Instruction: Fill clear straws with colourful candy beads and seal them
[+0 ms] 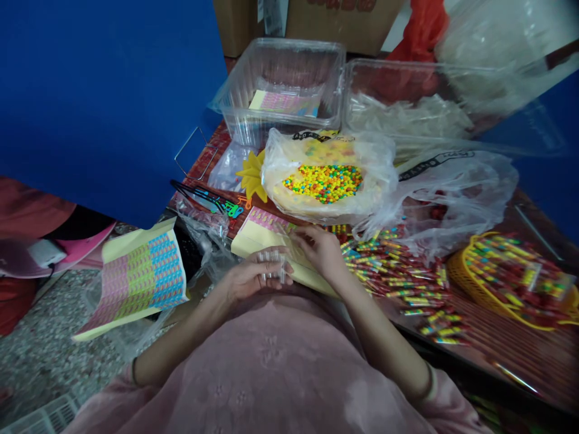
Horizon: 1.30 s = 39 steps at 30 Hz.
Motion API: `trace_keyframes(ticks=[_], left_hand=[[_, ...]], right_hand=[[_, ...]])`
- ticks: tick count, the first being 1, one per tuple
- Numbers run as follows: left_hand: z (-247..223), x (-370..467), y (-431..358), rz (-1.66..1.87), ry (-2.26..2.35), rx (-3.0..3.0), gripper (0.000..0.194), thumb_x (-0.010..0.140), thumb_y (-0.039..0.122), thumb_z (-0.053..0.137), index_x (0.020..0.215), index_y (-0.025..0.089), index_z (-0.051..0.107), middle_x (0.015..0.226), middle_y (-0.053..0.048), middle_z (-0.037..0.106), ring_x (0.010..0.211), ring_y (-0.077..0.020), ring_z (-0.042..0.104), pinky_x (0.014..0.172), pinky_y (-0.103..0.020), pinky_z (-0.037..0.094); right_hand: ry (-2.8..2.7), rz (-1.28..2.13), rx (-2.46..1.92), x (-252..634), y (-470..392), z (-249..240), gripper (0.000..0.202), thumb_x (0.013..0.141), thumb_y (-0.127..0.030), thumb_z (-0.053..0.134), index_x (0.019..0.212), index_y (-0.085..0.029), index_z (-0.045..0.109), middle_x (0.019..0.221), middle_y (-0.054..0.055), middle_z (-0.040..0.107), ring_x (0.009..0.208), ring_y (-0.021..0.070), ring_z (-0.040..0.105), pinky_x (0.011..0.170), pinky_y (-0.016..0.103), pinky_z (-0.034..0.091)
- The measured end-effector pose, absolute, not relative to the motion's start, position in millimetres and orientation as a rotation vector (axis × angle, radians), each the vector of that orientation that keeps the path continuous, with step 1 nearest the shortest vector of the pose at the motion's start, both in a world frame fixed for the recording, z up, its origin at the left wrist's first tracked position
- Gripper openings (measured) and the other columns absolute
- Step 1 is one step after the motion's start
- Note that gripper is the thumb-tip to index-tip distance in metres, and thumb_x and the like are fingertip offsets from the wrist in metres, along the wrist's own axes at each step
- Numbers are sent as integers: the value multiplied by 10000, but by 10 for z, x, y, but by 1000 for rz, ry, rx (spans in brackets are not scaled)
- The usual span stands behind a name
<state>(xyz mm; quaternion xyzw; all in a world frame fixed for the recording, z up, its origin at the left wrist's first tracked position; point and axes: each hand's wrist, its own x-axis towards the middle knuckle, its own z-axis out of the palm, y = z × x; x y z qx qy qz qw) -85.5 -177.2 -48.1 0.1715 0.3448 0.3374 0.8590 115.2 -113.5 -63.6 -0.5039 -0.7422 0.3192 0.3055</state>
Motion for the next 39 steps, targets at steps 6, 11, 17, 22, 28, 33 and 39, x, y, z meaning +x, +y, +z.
trace_keyframes(ticks=[6, 11, 17, 22, 28, 33, 39], left_hand=[[-442, -893, -1763, 789, 806, 276, 540, 759, 201, 818, 1256, 162, 612, 955, -93, 744, 780, -212, 743, 679, -291, 594], [-430, -873, -1752, 858, 858, 298, 475, 727, 229, 855, 1151, 141, 657, 891, -84, 744, 747, -183, 730, 691, -269, 584], [-397, -734, -1797, 688, 797, 463, 434, 626, 251, 918, 972, 115, 695, 828, -66, 722, 692, -148, 696, 615, -210, 520], [-404, -711, -1852, 706, 795, 389, 483, 596, 244, 921, 997, 127, 679, 763, -52, 701, 665, -134, 671, 564, -189, 452], [-417, -761, -1894, 831, 825, 274, 477, 595, 136, 861, 1019, 156, 645, 786, -33, 664, 696, -122, 642, 536, -171, 389], [-437, -664, -2046, 667, 746, 367, 397, 631, 222, 839, 944, 143, 609, 700, -17, 603, 545, -66, 499, 418, -176, 182], [-322, -606, -2110, 667, 780, 540, 393, 656, 208, 796, 983, 176, 580, 679, 50, 571, 418, -29, 356, 404, -198, 205]], right_hand=[[-2011, 775, -1316, 1126, -1066, -707, 209, 894, -216, 589, 982, -223, 778, 969, 77, 776, 901, 235, 711, 817, 350, 546], [-1888, 957, -1103, 1319, -1201, -435, 167, 913, -269, 616, 927, -225, 777, 891, 65, 731, 859, 199, 671, 779, 329, 537], [-1979, 1316, -914, 1326, -1503, -232, 161, 935, -314, 633, 989, -216, 749, 907, 42, 726, 837, 153, 681, 772, 273, 536], [-1792, 1051, -1207, 1276, -1480, -538, 206, 927, -357, 601, 926, -187, 719, 874, 66, 740, 782, 185, 685, 713, 298, 539], [-2077, 714, -1401, 1259, -1398, -769, 166, 855, -201, 556, 931, -186, 703, 883, 87, 720, 786, 212, 670, 726, 323, 528], [-2103, 649, -1467, 1244, -1426, -779, 249, 839, -186, 535, 1017, -178, 708, 901, 82, 692, 755, 197, 644, 723, 315, 516], [-1999, 732, -1410, 1339, -1426, -782, 295, 829, -208, 547, 1059, -157, 726, 878, 72, 646, 715, 176, 635, 684, 302, 526]])
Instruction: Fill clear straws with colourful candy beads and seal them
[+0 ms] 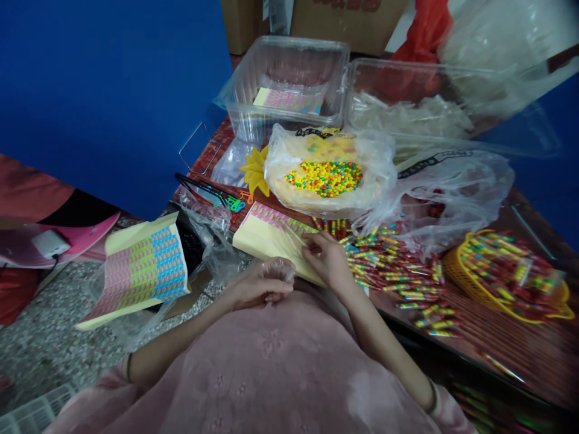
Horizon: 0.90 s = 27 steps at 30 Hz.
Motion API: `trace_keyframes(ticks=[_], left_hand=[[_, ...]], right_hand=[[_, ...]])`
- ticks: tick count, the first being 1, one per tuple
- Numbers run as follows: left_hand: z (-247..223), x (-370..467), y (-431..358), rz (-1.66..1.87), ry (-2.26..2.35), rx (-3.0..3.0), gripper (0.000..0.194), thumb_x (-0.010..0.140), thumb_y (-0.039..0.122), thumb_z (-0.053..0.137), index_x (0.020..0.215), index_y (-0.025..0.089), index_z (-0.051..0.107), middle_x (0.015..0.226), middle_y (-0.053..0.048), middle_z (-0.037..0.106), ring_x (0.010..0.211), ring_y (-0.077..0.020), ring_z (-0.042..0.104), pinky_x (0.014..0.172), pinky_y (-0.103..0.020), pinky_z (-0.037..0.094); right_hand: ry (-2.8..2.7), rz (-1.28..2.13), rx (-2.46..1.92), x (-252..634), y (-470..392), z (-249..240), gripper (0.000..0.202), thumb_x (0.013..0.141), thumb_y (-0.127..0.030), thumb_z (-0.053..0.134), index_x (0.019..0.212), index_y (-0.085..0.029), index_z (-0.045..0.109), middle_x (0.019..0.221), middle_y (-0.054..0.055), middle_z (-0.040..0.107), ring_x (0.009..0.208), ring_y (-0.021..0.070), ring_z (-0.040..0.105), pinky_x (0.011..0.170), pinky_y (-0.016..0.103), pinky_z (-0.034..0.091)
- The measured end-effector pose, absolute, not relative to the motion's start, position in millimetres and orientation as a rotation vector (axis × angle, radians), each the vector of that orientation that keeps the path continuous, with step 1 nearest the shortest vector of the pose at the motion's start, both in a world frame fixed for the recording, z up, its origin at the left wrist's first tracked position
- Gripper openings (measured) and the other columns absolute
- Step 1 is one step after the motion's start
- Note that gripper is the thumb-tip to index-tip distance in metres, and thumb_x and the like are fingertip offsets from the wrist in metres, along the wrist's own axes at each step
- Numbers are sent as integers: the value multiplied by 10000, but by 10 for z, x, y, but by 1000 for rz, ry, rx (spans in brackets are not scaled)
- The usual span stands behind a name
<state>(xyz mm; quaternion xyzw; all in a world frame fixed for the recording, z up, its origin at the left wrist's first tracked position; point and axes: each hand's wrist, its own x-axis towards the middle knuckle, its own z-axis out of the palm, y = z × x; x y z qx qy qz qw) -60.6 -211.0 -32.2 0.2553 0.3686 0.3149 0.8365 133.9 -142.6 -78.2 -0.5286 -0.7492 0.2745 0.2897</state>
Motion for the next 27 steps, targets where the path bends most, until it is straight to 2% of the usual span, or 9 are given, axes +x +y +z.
trace_keyframes(ticks=[4, 9, 12, 18, 20, 23, 25, 27], left_hand=[[-283, -643, -1867, 1005, 1024, 508, 410, 557, 171, 805, 908, 174, 592, 688, 60, 549, 483, -29, 395, 417, -177, 190], [-330, -927, -1548, 1298, 1133, 594, 365, 557, 165, 799, 859, 190, 594, 671, 59, 540, 507, -37, 390, 425, -186, 156], [-311, -1069, -1520, 1270, 1092, 658, 356, 587, 189, 799, 895, 196, 621, 683, 35, 572, 516, -51, 384, 431, -204, 136], [-236, -914, -1499, 1167, 1038, 812, 249, 632, 232, 796, 755, 172, 588, 754, -1, 643, 486, -37, 331, 440, -219, 176], [-233, -803, -1443, 1182, 1020, 888, 254, 614, 175, 784, 775, 174, 588, 834, -17, 686, 532, -48, 409, 480, -206, 265], [-242, -671, -1348, 1198, 976, 1013, 308, 551, 62, 737, 790, 174, 577, 840, -12, 684, 719, -105, 570, 680, -221, 419], [-252, -626, -1301, 1110, 966, 1093, 327, 528, 35, 711, 792, 173, 574, 798, 7, 648, 772, -129, 590, 754, -249, 435], [-264, -614, -1274, 986, 948, 1167, 317, 538, 52, 714, 798, 169, 575, 770, 21, 607, 740, -124, 566, 733, -251, 425]], right_hand=[[-1991, 753, -1394, 1397, -1413, -793, 296, 825, -220, 555, 1045, -153, 742, 868, 74, 638, 710, 179, 635, 673, 311, 533], [-1996, 725, -1372, 1427, -1431, -882, 282, 850, -229, 540, 1034, -159, 741, 920, 88, 657, 717, 179, 639, 694, 325, 541], [-2002, 681, -1339, 1432, -1458, -916, 295, 880, -247, 521, 1053, -147, 737, 928, 97, 668, 749, 195, 648, 721, 342, 544], [-1912, 521, -1305, 1383, -1513, -709, 286, 934, -248, 501, 1067, -186, 745, 963, 105, 663, 905, 232, 654, 794, 380, 542], [-1856, 506, -1281, 1356, -1537, -583, 263, 944, -256, 512, 1048, -209, 749, 964, 98, 662, 922, 231, 648, 805, 385, 534], [-1773, 547, -1231, 1322, -1578, -412, 222, 948, -264, 546, 1014, -228, 755, 928, 78, 664, 885, 211, 641, 780, 363, 526], [-1731, 595, -1206, 1308, -1597, -336, 201, 947, -278, 568, 990, -234, 759, 908, 70, 668, 864, 201, 635, 765, 350, 523], [-1699, 654, -1205, 1301, -1603, -298, 194, 943, -312, 586, 974, -233, 760, 906, 70, 679, 857, 199, 635, 763, 348, 526]])
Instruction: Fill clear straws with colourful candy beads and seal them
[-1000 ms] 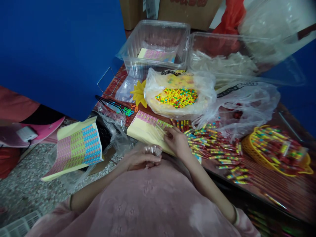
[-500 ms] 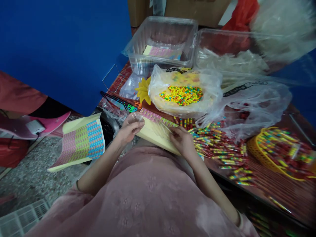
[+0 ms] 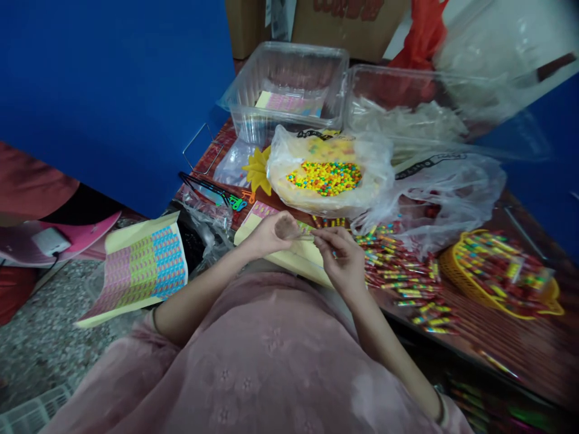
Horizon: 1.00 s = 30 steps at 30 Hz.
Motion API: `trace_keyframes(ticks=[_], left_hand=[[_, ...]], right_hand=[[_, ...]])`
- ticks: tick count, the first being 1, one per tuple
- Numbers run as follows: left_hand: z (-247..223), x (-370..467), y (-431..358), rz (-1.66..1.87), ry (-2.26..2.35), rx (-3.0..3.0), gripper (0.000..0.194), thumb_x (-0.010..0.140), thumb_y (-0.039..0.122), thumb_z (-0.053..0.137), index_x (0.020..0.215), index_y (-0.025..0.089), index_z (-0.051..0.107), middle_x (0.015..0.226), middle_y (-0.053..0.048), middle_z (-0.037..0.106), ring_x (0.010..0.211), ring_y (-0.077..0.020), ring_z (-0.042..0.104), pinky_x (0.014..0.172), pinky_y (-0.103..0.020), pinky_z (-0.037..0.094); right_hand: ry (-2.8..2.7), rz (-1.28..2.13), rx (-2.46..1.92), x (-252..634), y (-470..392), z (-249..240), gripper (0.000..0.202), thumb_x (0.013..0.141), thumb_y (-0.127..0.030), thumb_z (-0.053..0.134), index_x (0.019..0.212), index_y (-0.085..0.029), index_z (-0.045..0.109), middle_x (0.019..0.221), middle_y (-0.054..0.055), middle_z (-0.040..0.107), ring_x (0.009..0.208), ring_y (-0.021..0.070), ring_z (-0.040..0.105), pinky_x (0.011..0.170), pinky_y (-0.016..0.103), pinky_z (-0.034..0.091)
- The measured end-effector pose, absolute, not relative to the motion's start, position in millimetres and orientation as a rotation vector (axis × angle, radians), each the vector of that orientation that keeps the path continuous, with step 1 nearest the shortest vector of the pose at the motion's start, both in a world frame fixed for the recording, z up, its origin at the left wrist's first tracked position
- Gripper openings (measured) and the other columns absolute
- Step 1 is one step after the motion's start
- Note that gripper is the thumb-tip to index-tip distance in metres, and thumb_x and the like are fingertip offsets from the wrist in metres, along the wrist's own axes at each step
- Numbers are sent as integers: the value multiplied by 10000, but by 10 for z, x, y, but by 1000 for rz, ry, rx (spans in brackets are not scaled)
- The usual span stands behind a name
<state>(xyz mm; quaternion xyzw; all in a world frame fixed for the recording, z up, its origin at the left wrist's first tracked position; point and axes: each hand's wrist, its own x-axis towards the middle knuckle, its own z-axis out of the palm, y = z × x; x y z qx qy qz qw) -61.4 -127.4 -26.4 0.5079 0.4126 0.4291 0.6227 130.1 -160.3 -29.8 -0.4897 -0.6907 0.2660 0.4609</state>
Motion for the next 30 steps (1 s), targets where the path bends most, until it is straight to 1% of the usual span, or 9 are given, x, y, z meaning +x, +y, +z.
trace_keyframes(ticks=[3, 7, 11, 14, 17, 19, 24, 27, 30], left_hand=[[-269, -627, -1267, 841, 894, 1240, 305, 577, 127, 760, 806, 164, 562, 754, 31, 568, 712, -110, 529, 684, -237, 403], [-213, -673, -1294, 698, 836, 1196, 371, 623, 242, 833, 863, 158, 562, 747, 36, 559, 666, -87, 504, 597, -214, 366], [-152, -813, -1330, 542, 863, 1029, 416, 627, 253, 844, 912, 166, 554, 670, 50, 576, 487, -41, 398, 436, -203, 202], [-158, -936, -1355, 530, 891, 905, 426, 625, 255, 844, 922, 164, 552, 643, 44, 608, 439, -31, 393, 402, -200, 147], [-178, -967, -1375, 571, 873, 867, 435, 612, 265, 854, 907, 163, 551, 674, 26, 650, 447, -34, 434, 396, -192, 157], [-188, -937, -1383, 589, 857, 867, 425, 616, 275, 854, 908, 161, 566, 699, 17, 670, 451, -35, 437, 399, -189, 172], [-215, -836, -1396, 659, 846, 850, 366, 649, 312, 850, 865, 139, 610, 718, 7, 672, 472, -30, 434, 416, -185, 215], [-227, -782, -1449, 688, 834, 797, 376, 625, 283, 868, 858, 139, 610, 721, 16, 656, 501, -34, 465, 427, -180, 249], [-239, -710, -1552, 706, 811, 719, 383, 604, 248, 878, 847, 144, 601, 670, 50, 600, 481, -30, 452, 419, -179, 261]], right_hand=[[-1649, 757, -1212, 1293, -1593, -301, 213, 925, -381, 616, 949, -224, 758, 886, 65, 688, 799, 189, 633, 725, 341, 530], [-1525, 898, -1173, 1333, -1551, -352, 234, 894, -423, 649, 897, -215, 755, 785, 33, 655, 655, 143, 581, 601, 285, 485], [-1246, 882, -1237, 1545, -1459, -331, 274, 815, -481, 721, 842, -208, 732, 718, 4, 623, 595, 114, 519, 560, 256, 432], [-1171, 1016, -1279, 1673, -1409, -243, 294, 766, -486, 759, 838, -203, 724, 678, -8, 607, 571, 105, 493, 542, 244, 414], [-1301, 1395, -1251, 1592, -1425, -176, 294, 762, -459, 760, 892, -196, 734, 634, -18, 586, 534, 98, 475, 502, 233, 393], [-1323, 1529, -1193, 1462, -1451, -173, 307, 759, -451, 758, 921, -190, 738, 616, -28, 574, 514, 86, 458, 491, 226, 382], [-1282, 1496, -1157, 1281, -1464, -213, 301, 752, -450, 773, 902, -190, 747, 631, -27, 589, 544, 86, 496, 529, 229, 417], [-1305, 1475, -1156, 1285, -1463, -208, 297, 738, -459, 792, 858, -193, 739, 655, -21, 609, 546, 87, 504, 538, 237, 442], [-1339, 1436, -1156, 1277, -1494, -200, 305, 730, -468, 802, 844, -192, 737, 700, -8, 634, 557, 90, 515, 544, 242, 457]])
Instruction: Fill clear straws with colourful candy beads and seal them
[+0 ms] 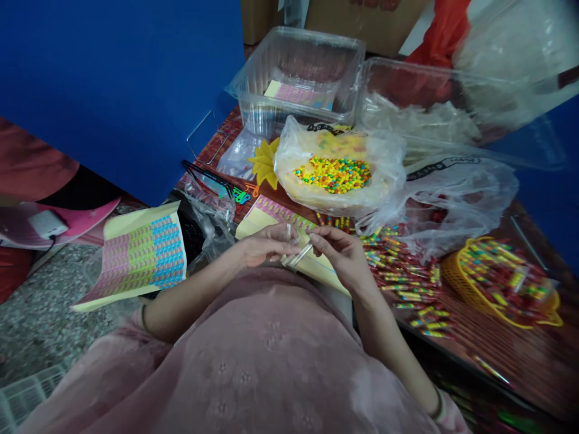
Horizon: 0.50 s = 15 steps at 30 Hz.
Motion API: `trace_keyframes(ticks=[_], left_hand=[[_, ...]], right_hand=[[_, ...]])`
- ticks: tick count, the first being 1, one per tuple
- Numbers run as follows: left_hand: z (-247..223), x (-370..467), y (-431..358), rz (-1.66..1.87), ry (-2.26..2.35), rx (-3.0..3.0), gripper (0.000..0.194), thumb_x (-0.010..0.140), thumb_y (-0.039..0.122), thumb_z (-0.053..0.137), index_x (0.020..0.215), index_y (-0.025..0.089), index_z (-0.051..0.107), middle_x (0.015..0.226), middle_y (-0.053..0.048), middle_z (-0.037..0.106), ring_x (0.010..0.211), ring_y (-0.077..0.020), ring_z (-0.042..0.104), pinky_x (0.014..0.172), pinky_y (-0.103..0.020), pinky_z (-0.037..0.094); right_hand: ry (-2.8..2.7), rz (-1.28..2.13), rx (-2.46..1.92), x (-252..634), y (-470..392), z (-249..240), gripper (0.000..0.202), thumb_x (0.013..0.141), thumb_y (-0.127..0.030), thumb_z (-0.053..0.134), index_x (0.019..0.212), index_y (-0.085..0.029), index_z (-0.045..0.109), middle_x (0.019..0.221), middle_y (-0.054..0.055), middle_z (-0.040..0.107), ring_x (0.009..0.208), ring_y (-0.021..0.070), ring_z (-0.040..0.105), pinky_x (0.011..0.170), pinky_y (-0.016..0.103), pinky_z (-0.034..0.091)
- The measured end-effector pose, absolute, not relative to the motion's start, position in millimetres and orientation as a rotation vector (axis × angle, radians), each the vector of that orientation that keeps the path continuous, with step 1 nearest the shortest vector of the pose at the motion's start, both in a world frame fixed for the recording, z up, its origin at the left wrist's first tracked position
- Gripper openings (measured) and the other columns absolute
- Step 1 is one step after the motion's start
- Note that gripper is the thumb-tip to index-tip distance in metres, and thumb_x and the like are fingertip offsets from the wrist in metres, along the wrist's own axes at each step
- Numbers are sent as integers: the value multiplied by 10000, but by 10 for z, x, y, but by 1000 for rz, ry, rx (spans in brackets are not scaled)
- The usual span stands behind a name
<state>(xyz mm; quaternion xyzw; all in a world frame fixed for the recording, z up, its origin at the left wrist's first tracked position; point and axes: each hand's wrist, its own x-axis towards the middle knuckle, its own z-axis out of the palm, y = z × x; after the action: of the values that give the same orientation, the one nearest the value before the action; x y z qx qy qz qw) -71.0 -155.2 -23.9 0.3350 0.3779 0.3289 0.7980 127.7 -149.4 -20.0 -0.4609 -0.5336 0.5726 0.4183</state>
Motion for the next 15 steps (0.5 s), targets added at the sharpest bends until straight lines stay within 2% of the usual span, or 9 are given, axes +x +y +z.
trace_keyframes(ticks=[4, 8, 13, 15], left_hand=[[-275, -627, -1671, 697, 768, 682, 422, 567, 219, 887, 843, 154, 574, 634, 61, 588, 431, -32, 435, 381, -187, 241], [-289, -618, -1696, 732, 729, 689, 412, 584, 230, 872, 833, 156, 552, 609, 58, 589, 399, -29, 403, 364, -186, 217], [-314, -642, -1806, 617, 677, 679, 432, 605, 232, 869, 871, 158, 537, 644, 6, 654, 440, -59, 488, 375, -180, 222], [-356, -633, -1911, 637, 660, 629, 451, 630, 247, 865, 912, 160, 523, 694, -18, 685, 456, -60, 497, 379, -179, 220]], right_hand=[[-1389, 1381, -1160, 1221, -1565, -225, 312, 741, -484, 793, 824, -189, 739, 708, 4, 635, 579, 101, 531, 555, 249, 465], [-1359, 1420, -1192, 1219, -1558, -310, 344, 729, -522, 785, 805, -190, 731, 635, -4, 607, 549, 113, 520, 541, 265, 467], [-1127, 1039, -1331, 1502, -1359, -402, 359, 734, -529, 755, 844, -189, 725, 619, -9, 599, 525, 107, 478, 516, 253, 405], [-1217, 1016, -1370, 1617, -1302, -432, 348, 759, -521, 728, 851, -185, 730, 641, 8, 626, 542, 122, 503, 535, 265, 422]])
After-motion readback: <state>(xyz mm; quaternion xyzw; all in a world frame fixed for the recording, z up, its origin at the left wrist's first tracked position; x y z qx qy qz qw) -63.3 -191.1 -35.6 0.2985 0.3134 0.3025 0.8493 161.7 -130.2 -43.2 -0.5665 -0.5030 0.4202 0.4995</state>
